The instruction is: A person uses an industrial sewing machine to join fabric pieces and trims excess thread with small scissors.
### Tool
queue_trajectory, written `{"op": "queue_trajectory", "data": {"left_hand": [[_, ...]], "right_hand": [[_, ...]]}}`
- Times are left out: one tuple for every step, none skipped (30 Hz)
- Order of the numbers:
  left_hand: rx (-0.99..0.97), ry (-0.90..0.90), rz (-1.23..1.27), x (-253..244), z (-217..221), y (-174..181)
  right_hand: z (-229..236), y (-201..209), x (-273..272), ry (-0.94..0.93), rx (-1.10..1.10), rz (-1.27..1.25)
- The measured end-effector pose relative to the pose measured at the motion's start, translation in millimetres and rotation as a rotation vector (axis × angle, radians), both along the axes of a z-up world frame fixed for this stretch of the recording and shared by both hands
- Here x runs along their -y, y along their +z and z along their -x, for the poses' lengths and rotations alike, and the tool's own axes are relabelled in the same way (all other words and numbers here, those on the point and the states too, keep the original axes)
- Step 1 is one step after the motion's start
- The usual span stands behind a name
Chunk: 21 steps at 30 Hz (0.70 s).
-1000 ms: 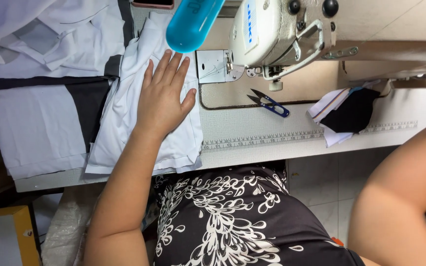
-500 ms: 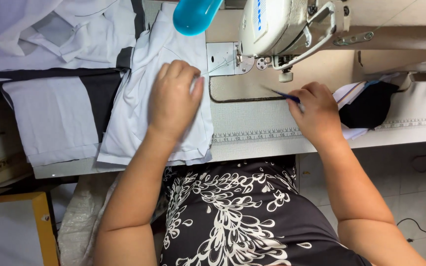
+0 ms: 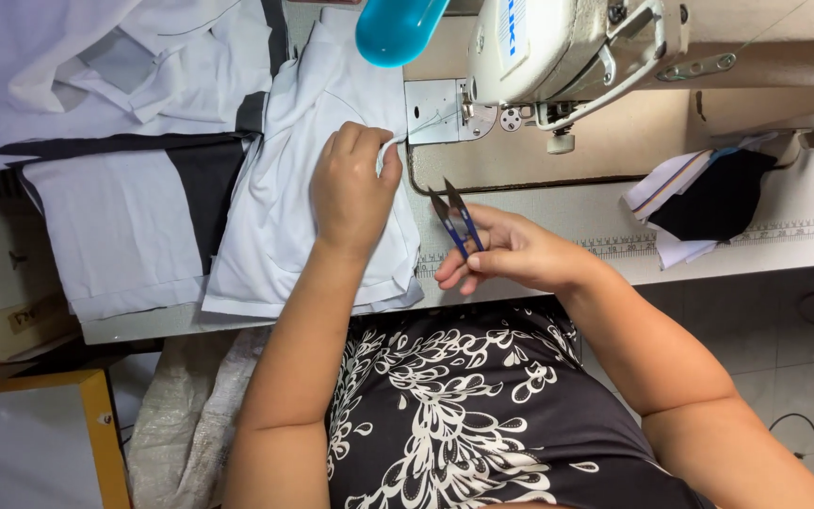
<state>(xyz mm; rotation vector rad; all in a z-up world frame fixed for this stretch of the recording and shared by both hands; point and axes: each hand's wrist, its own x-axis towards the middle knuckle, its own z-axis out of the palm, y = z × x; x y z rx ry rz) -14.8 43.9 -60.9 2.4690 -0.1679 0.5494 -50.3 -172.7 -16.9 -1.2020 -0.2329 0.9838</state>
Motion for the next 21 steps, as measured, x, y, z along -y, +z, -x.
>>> {"op": "queue_trajectory", "data": {"left_hand": [[0.003,-0.008,0.047,0,1,5],[0.006,-0.015,0.095,0,1,10],[0.005,-0.019,0.097,0,0,10],[0.015,-0.017,0.113,-1,0,11],[0.026,-0.016,0.130,-1,0,11],[0.028,-0.017,0.131,-2,0,11],[0.035,-0.018,0.149,-3,0,11],[0.043,-0.020,0.168,-3,0,10],[0.045,-0.022,0.168,-3,-2,9],[0.047,-0.025,0.176,-4,-2,8],[0.048,-0.029,0.183,-5,-2,7],[0.050,-0.030,0.183,-5,-2,9],[0.061,-0.033,0.193,-5,-3,10],[0.071,-0.035,0.203,-5,-2,11],[0.072,-0.035,0.203,-5,-2,11],[0.077,-0.029,0.207,-5,-2,11],[0.083,-0.023,0.210,-5,-2,10],[0.081,-0.023,0.210,-6,-2,9],[0.082,-0.022,0.205,-6,-2,7],[0.084,-0.022,0.200,-6,-3,6],[0.085,-0.022,0.201,-6,-3,7]], "right_hand": [[0,-5,-2,-0.045,-0.051,-0.046],[0,-10,-5,-0.089,-0.102,-0.092],[-4,-20,-5,-0.093,-0.102,-0.091],[-8,-30,-6,-0.165,0.008,0.036],[-11,-40,-6,-0.236,0.119,0.163],[-14,-27,-17,-0.237,0.121,0.163],[-16,-13,-27,-0.268,0.013,0.185],[-19,1,-37,-0.300,-0.095,0.207],[-20,-1,-39,-0.303,-0.093,0.207],[-20,-4,-42,-0.326,-0.182,0.175],[-19,-6,-44,-0.349,-0.271,0.142],[-20,-7,-47,-0.350,-0.269,0.142],[-21,-7,-50,-0.362,-0.310,0.063],[-21,-8,-52,-0.373,-0.351,-0.015],[-21,-8,-54,-0.373,-0.351,-0.015],[-21,-7,-57,-0.366,-0.351,-0.049],[-22,-7,-60,-0.359,-0.350,-0.083],[-21,-9,-62,-0.359,-0.351,-0.082],[-21,-10,-63,-0.364,-0.348,-0.100],[-22,-11,-65,-0.369,-0.343,-0.118],[-24,-13,-65,-0.370,-0.342,-0.117]]}}
